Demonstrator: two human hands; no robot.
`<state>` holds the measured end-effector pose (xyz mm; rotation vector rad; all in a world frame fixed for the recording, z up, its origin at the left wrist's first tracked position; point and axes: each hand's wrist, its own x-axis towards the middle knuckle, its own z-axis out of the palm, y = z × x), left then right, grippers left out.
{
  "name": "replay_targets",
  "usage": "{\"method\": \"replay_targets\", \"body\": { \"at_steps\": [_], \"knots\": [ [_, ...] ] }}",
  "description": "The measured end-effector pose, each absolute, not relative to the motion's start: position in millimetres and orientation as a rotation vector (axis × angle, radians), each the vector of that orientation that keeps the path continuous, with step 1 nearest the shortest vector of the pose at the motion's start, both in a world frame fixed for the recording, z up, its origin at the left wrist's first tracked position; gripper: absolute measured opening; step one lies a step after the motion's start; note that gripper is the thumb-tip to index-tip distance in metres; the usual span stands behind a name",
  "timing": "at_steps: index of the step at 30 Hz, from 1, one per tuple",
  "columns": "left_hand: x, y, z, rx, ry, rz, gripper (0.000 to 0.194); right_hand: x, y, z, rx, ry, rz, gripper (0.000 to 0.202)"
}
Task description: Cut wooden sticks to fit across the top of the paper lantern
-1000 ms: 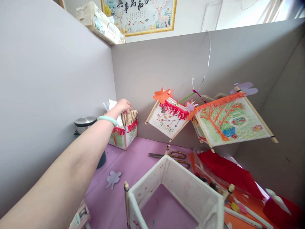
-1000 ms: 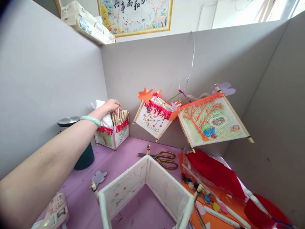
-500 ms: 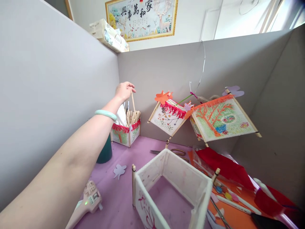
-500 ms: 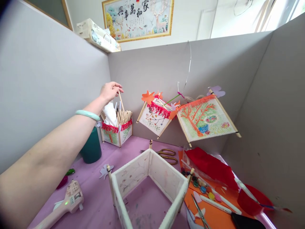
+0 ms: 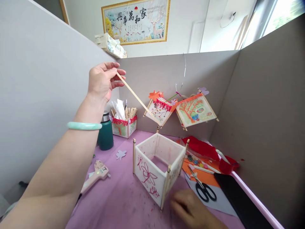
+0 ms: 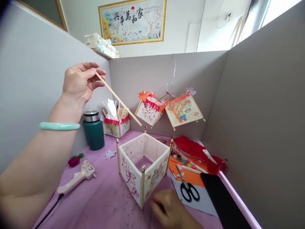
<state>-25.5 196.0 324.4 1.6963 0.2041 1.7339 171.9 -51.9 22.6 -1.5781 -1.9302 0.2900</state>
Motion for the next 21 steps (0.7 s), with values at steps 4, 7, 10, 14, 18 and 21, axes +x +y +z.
{"method": "replay_targets", "body": {
  "at_steps": [4, 7, 10, 14, 18, 21],
  "knots": [
    [-36, 137, 294, 1.599, 0.129, 1.632, 0.013, 176, -64, 41, -1.395, -1.522, 0.053, 0.039],
    [-38, 98, 264, 1.543, 0.163, 1.593, 0.012, 165, -76, 62, -1.172, -1.343, 0.053, 0.030],
    [-40, 71, 230, 1.474, 0.220, 1.603, 0.010, 145, -84, 77, -1.061, -1.497, 0.030, 0.037],
    [-41, 57, 182, 1.348, 0.362, 1.630, 0.010, 127, -83, 73, -1.155, -1.634, -0.234, 0.019],
    [-38, 62, 139, 1.241, 0.479, 1.605, 0.017, 129, -79, 50, -1.230, -1.695, -0.159, 0.019],
    [-32, 74, 116, 1.232, 0.543, 1.573, 0.022, 129, -78, 38, -1.279, -1.798, 0.063, 0.023]
  ]
}}
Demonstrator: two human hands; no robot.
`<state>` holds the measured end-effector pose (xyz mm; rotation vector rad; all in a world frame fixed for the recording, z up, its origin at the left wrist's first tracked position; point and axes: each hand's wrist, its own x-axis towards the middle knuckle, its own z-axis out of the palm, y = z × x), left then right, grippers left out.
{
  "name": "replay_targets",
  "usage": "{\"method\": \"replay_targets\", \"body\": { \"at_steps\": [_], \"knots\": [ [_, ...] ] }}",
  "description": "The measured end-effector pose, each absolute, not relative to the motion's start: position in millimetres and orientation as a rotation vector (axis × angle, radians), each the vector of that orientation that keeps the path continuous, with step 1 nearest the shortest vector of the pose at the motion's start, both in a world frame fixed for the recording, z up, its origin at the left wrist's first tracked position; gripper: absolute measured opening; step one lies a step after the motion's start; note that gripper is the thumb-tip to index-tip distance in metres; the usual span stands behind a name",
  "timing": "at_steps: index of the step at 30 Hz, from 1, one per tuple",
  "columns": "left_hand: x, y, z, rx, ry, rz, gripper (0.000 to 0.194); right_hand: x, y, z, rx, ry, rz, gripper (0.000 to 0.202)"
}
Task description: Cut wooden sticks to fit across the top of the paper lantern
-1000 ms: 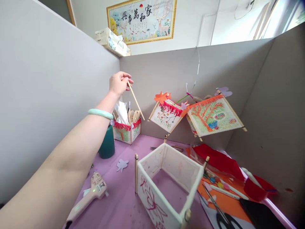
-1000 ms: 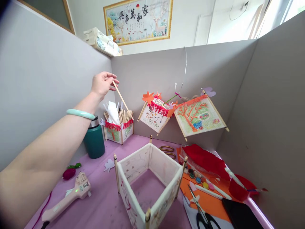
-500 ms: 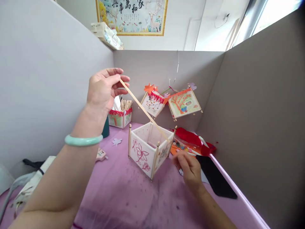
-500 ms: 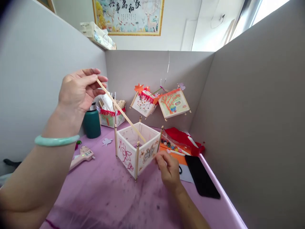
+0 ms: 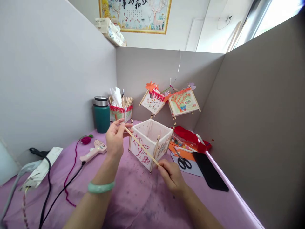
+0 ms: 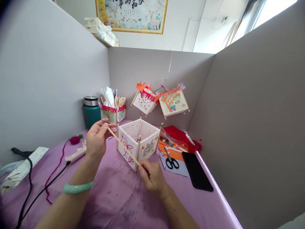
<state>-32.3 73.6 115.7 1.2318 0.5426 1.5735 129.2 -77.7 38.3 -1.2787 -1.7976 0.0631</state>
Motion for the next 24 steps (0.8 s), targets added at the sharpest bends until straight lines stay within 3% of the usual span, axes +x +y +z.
{"method": "replay_targets", "body": {
  "at_steps": [9, 14, 24],
  "knots": [
    [-26, 108, 80, 1.053, 0.368, 1.410, 0.031, 107, -71, 19, -1.351, -1.788, 0.608, 0.029],
    [-27, 113, 73, 1.026, 0.368, 1.336, 0.039, 109, -67, 15, -1.376, -1.733, 0.611, 0.025],
    [-20, 112, 67, 1.064, 0.502, 1.361, 0.036, 116, -62, 14, -1.330, -1.577, 0.769, 0.028]
  ]
}}
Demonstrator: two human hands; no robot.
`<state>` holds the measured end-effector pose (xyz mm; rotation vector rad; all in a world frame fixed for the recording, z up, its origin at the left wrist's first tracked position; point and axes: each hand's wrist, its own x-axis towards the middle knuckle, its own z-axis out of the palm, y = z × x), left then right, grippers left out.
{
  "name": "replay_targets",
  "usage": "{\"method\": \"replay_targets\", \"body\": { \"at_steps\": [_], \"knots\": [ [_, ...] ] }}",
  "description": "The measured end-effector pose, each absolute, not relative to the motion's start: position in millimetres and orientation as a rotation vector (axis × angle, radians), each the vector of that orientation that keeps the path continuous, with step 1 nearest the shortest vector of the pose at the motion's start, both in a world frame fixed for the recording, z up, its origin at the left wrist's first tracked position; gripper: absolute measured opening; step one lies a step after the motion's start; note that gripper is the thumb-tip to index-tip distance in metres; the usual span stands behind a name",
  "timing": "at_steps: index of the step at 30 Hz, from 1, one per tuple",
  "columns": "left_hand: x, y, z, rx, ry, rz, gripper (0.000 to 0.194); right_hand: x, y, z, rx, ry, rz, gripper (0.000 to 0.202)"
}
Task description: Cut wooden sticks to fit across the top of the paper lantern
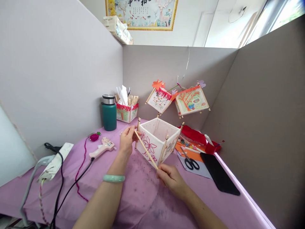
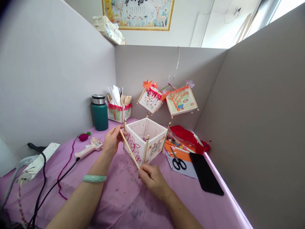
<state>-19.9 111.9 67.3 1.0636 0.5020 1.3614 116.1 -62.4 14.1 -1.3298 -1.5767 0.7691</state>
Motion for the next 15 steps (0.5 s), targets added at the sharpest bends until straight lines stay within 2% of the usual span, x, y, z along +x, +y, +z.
{"method": "replay_targets", "body": {
  "at_steps": [6, 15],
  "knots": [
    [-18.6, 113.7, 65.6, 1.053, 0.531, 1.405, 0.031, 115.0, -62.8, 12.7, -1.251, -1.515, 0.971, 0.035],
    [-19.5, 111.4, 65.5, 1.066, 0.479, 1.351, 0.032, 110.7, -62.2, 15.5, -1.386, -1.598, 0.810, 0.029]
  ]
}}
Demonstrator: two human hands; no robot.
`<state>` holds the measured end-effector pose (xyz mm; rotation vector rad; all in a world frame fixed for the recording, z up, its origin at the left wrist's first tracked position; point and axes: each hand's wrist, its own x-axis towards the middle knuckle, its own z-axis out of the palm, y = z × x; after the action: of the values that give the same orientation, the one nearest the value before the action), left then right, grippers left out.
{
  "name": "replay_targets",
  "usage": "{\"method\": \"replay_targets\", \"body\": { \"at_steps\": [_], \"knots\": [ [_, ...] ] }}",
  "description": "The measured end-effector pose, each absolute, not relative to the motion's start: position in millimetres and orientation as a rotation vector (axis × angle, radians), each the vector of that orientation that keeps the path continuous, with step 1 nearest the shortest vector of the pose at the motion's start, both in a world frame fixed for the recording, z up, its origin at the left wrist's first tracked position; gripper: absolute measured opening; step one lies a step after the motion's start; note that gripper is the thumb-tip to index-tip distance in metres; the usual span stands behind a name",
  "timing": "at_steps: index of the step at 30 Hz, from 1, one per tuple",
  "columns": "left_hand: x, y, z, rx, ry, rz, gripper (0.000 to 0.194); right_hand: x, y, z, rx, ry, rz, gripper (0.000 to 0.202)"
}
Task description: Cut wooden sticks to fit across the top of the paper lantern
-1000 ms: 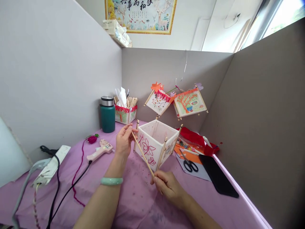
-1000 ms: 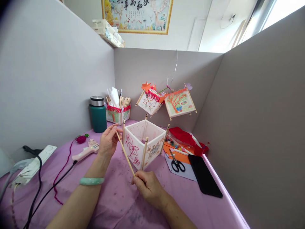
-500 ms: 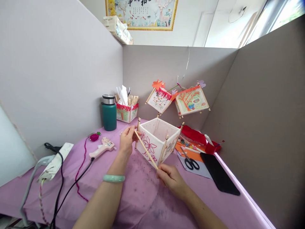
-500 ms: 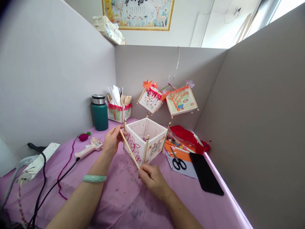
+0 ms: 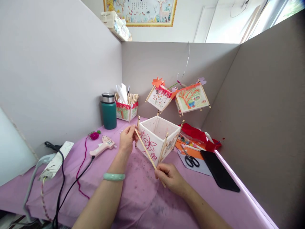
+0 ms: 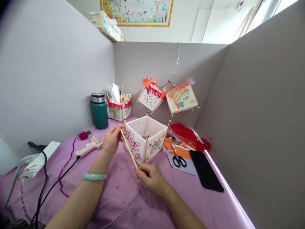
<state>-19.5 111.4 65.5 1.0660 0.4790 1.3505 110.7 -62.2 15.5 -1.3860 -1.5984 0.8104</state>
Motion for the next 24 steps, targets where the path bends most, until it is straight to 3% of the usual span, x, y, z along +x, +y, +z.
{"method": "replay_targets", "body": {
  "at_steps": [8, 24],
  "knots": [
    [-22, 107, 67, 1.101, 0.405, 1.334, 0.035, 114, -60, 15, -1.359, -1.660, 0.494, 0.029],
    [-26, 97, 66, 1.263, 0.199, 1.167, 0.031, 118, -60, 16, -1.392, -1.632, 0.513, 0.030]
  ]
}}
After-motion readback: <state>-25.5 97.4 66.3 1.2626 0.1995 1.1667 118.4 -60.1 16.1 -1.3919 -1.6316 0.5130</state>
